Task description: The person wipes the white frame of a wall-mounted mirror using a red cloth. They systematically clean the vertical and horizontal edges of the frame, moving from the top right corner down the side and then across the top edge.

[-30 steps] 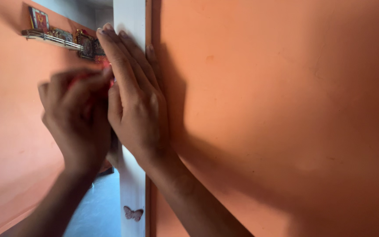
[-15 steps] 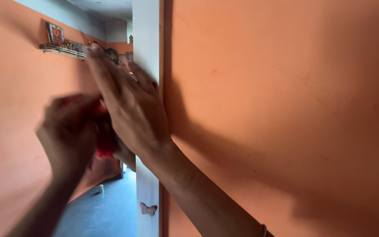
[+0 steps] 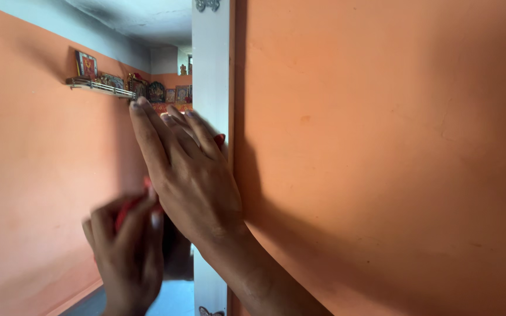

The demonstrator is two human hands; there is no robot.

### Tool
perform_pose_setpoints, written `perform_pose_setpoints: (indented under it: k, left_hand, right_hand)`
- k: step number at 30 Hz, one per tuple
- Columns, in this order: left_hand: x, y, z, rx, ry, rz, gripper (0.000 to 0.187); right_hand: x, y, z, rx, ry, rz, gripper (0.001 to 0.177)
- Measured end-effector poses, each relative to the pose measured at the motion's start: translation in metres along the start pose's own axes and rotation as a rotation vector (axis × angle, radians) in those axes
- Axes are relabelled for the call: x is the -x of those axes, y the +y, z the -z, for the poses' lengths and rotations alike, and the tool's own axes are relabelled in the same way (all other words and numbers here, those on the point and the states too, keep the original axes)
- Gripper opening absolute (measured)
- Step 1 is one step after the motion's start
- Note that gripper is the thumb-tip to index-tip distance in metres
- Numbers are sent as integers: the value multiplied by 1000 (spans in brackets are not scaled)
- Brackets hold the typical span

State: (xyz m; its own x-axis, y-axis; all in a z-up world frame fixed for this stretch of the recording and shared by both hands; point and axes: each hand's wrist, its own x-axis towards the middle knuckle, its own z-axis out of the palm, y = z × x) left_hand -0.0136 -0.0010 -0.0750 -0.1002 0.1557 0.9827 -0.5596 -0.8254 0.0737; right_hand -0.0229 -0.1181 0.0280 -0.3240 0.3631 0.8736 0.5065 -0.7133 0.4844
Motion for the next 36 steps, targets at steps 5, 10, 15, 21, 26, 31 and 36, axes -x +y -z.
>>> perform_pose_setpoints:
  k: [5,10,15,21,26,31,36]
  left_hand:
    - [-6,-10,4,29,-16,-72,40]
    - [-71,-39,-2,-42,6,-101,40]
    - [-133,-59,-11,74,129,-229,33]
    - [-94,-54,-24,54,118,-138,30]
    - [-17,-10,-16,28,39,-70,43]
    - [-23,-13,0,55,-59,-137,53]
    - [-80,-61,-11,-48,18,-173,49]
  right_hand:
    - [0,3,1,58,-53,4,58]
    - [3,3,-3,87,-57,-7,56]
    - [1,0,3,-15,-47,-11,69]
    - [3,-1,-5,93,-70,-24,52]
    - [6,3,-7,81,-68,-7,55]
    - [3,8,-5,-90,-26,-22,51]
    - [12,18,12,-95,-19,-17,51]
